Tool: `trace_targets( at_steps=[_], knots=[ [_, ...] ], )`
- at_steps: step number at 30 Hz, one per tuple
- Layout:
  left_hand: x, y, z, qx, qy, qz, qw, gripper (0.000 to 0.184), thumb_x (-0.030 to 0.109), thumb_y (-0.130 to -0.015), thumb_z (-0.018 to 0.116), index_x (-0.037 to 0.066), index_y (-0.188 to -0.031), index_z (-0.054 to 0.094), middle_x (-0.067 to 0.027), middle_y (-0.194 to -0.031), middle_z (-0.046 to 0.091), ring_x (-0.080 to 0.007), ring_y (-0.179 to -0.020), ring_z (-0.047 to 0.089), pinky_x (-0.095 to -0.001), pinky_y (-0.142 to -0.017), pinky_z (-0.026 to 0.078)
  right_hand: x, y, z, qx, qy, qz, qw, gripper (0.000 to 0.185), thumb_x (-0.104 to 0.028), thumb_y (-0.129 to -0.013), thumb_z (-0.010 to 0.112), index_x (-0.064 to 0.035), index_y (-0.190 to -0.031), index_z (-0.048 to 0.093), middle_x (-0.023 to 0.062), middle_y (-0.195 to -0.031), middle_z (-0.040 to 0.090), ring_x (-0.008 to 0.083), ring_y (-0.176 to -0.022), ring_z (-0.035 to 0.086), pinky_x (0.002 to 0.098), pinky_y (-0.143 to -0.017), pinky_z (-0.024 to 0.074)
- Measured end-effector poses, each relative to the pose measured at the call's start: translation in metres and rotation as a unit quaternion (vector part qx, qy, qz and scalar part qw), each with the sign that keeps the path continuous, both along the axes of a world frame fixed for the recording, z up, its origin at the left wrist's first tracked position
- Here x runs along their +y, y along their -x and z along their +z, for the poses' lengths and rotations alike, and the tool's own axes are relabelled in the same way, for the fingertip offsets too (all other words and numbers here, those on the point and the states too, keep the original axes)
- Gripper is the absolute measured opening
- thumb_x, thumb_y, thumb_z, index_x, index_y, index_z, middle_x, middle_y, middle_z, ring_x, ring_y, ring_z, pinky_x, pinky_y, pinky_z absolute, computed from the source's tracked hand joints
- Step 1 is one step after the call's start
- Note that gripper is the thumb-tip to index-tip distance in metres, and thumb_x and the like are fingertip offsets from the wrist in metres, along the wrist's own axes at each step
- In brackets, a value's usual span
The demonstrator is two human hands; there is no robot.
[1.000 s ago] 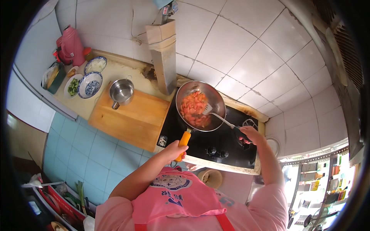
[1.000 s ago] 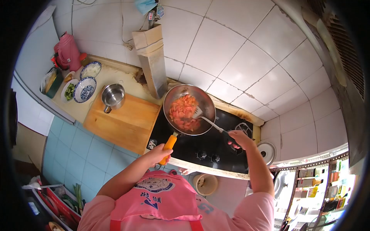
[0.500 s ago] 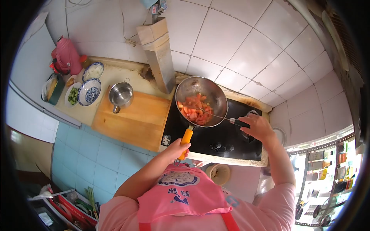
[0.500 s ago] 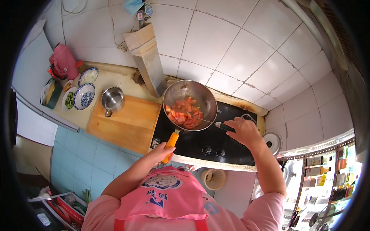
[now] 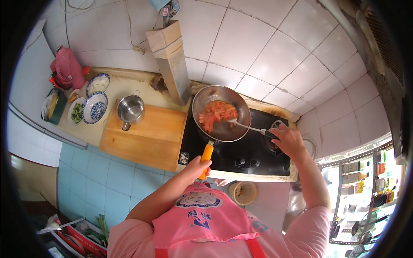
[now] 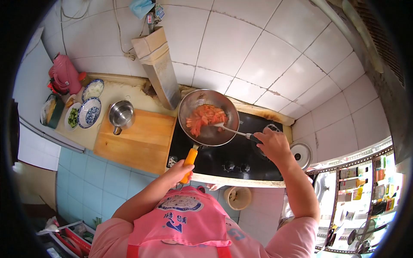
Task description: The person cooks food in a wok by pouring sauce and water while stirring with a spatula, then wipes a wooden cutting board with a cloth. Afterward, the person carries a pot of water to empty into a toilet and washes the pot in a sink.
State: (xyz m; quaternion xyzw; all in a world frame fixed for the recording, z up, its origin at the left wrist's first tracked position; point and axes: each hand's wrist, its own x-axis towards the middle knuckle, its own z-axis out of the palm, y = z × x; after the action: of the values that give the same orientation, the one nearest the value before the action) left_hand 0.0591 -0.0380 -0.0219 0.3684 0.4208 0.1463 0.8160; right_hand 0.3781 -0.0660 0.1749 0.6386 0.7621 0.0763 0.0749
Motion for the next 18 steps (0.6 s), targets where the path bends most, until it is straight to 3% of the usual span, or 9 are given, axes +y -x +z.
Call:
trace_targets(
  at_steps=[1, 5, 7, 11, 13, 14, 15, 17, 18],
  knots=[
    [0.002, 0.000, 0.000, 0.007, 0.003, -0.005, 1.000, 0.023, 0.024, -0.096, 0.056, 0.005, -0.105, 0.047, -0.0052, -0.080, 0.057, -0.0128, -0.066, 0.057, -0.0293, -0.055, 0.050, 0.002, -0.006, -0.004, 0.062, -0.021, -0.014, 0.998, 0.031, -0.021, -0.074, 0.074, -0.0167, -0.104, 0.066, 0.0073, -0.084, 0.058, 0.0276, -0.078, 0.063, 0.0392, -0.067, 0.0513],
    [0.002, 0.000, 0.003, 0.008, 0.002, -0.003, 1.000, 0.024, 0.024, -0.096, 0.056, 0.004, -0.105, 0.047, -0.0054, -0.080, 0.056, -0.0131, -0.066, 0.057, -0.0297, -0.055, 0.051, -0.004, -0.015, -0.004, 0.093, -0.046, -0.072, 0.992, 0.034, -0.021, -0.075, 0.073, -0.0152, -0.108, 0.066, 0.0079, -0.086, 0.059, 0.0295, -0.079, 0.063, 0.0399, -0.068, 0.0516],
    [0.000, -0.001, 0.003, 0.018, -0.001, 0.019, 1.000, 0.022, 0.024, -0.095, 0.057, 0.006, -0.105, 0.048, -0.0047, -0.078, 0.056, -0.0132, -0.060, 0.055, -0.0288, -0.052, 0.049, 0.004, -0.021, -0.011, 0.108, -0.064, -0.116, 0.985, 0.036, -0.023, -0.076, 0.072, -0.0151, -0.111, 0.065, 0.0087, -0.094, 0.062, 0.0312, -0.084, 0.063, 0.0412, -0.071, 0.0515],
    [0.003, 0.001, 0.009, 0.004, 0.010, 0.007, 1.000, 0.022, 0.024, -0.095, 0.057, 0.006, -0.105, 0.048, -0.0047, -0.079, 0.056, -0.0130, -0.061, 0.056, -0.0292, -0.053, 0.049, 0.025, -0.052, -0.037, 0.111, -0.095, -0.098, 0.984, 0.034, -0.025, -0.080, 0.070, -0.0124, -0.111, 0.066, 0.0108, -0.092, 0.066, 0.0332, -0.084, 0.064, 0.0415, -0.072, 0.0512],
    [0.004, 0.002, 0.014, 0.014, 0.008, -0.002, 1.000, 0.023, 0.023, -0.095, 0.056, 0.004, -0.105, 0.047, -0.0046, -0.079, 0.056, -0.0129, -0.064, 0.056, -0.0288, -0.054, 0.049, 0.024, -0.075, -0.035, 0.198, 0.024, -0.163, 0.966, 0.031, -0.026, -0.084, 0.065, -0.0084, -0.108, 0.066, 0.0133, -0.081, 0.067, 0.0342, -0.079, 0.065, 0.0401, -0.074, 0.0513],
    [0.005, 0.002, 0.014, 0.012, 0.009, 0.002, 1.000, 0.023, 0.023, -0.095, 0.056, 0.004, -0.105, 0.047, -0.0046, -0.079, 0.056, -0.0129, -0.064, 0.056, -0.0288, -0.054, 0.049, 0.022, -0.089, -0.035, 0.269, 0.090, -0.201, 0.938, 0.030, -0.027, -0.089, 0.060, -0.0046, -0.107, 0.065, 0.0091, -0.067, 0.063, 0.0185, -0.052, 0.059, 0.0317, -0.050, 0.0470],
    [0.005, 0.002, 0.013, 0.016, 0.010, 0.003, 1.000, 0.022, 0.023, -0.095, 0.056, 0.005, -0.105, 0.047, -0.0044, -0.079, 0.056, -0.0127, -0.064, 0.056, -0.0288, -0.054, 0.049, 0.022, -0.094, -0.037, 0.266, 0.092, -0.197, 0.939, 0.030, -0.027, -0.089, 0.060, -0.0046, -0.107, 0.065, 0.0091, -0.067, 0.063, 0.0185, -0.052, 0.059, 0.0317, -0.050, 0.0470],
    [0.003, 0.002, 0.014, 0.020, 0.013, 0.008, 1.000, 0.022, 0.023, -0.095, 0.056, 0.005, -0.105, 0.047, -0.0043, -0.079, 0.056, -0.0126, -0.064, 0.056, -0.0288, -0.054, 0.049, 0.022, -0.099, -0.045, 0.380, 0.246, -0.355, 0.818, 0.029, -0.031, -0.092, 0.057, -0.0052, -0.103, 0.066, 0.0048, -0.067, 0.062, 0.0103, -0.047, 0.052, 0.0249, -0.042, 0.0414],
    [0.002, 0.003, 0.016, 0.025, 0.012, 0.006, 1.000, 0.022, 0.023, -0.095, 0.056, 0.005, -0.106, 0.047, -0.0043, -0.079, 0.056, -0.0126, -0.063, 0.056, -0.0288, -0.054, 0.049, 0.025, -0.102, -0.061, 0.412, 0.263, -0.359, 0.795, 0.031, -0.034, -0.093, 0.056, -0.0060, -0.101, 0.067, 0.0040, -0.069, 0.063, 0.0098, -0.047, 0.051, 0.0231, -0.043, 0.0410]
  ],
)
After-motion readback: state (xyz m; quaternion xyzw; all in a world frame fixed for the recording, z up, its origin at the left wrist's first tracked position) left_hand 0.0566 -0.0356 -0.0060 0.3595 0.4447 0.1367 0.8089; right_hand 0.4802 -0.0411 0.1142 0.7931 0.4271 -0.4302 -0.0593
